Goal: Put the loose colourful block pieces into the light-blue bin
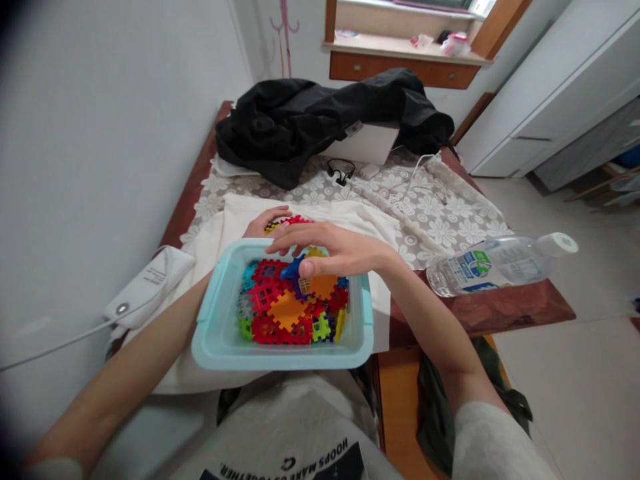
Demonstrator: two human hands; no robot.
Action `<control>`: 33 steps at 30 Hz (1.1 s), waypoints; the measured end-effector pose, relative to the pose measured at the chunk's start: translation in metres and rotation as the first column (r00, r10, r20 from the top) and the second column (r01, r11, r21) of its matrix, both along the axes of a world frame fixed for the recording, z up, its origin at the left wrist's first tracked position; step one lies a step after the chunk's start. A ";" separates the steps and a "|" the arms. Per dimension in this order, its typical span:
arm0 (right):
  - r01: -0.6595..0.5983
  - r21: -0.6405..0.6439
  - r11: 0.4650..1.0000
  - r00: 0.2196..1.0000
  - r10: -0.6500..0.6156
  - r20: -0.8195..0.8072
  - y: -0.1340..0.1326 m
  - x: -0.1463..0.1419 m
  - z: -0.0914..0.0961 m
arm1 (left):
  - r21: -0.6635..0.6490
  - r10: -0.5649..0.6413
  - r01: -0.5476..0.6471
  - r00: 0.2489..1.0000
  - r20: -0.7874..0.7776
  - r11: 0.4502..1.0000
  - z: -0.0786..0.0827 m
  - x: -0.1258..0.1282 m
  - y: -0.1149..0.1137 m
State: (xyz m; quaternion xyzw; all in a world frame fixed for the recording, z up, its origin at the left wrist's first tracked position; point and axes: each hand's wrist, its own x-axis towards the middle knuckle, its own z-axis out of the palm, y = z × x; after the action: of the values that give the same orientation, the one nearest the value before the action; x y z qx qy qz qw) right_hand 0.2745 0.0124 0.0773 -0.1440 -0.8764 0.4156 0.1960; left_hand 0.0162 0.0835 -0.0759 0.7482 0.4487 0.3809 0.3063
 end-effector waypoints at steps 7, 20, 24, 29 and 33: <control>0.459 -0.117 0.881 0.807 -0.469 -0.360 0.044 0.028 -0.059 | -0.010 -0.025 0.026 1.000 0.016 1.000 0.001 -0.011 0.001; 0.404 0.493 0.771 0.836 -0.529 0.143 0.073 0.014 -0.171 | 0.047 -0.166 0.169 0.985 -0.052 0.985 -0.004 -0.022 0.009; 0.386 0.499 0.776 0.869 -0.488 0.086 0.072 0.017 -0.166 | 0.105 -0.093 0.093 0.996 -0.009 0.990 -0.003 -0.018 0.004; 0.340 0.557 0.757 0.848 -0.503 0.165 0.070 0.014 -0.172 | 0.163 -0.130 0.156 0.978 -0.164 0.974 -0.004 -0.017 0.004; 0.345 0.585 0.734 0.830 -0.529 0.175 0.072 0.011 -0.176 | 0.118 -0.191 0.235 0.934 -0.301 0.965 -0.003 -0.016 0.007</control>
State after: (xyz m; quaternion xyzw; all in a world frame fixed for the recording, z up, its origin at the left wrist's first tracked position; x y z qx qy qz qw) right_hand 0.2855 0.0844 -0.0989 -0.3565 -0.9158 0.0684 0.1718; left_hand -0.0003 0.0904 -0.0792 0.8609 0.3742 0.2659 0.2194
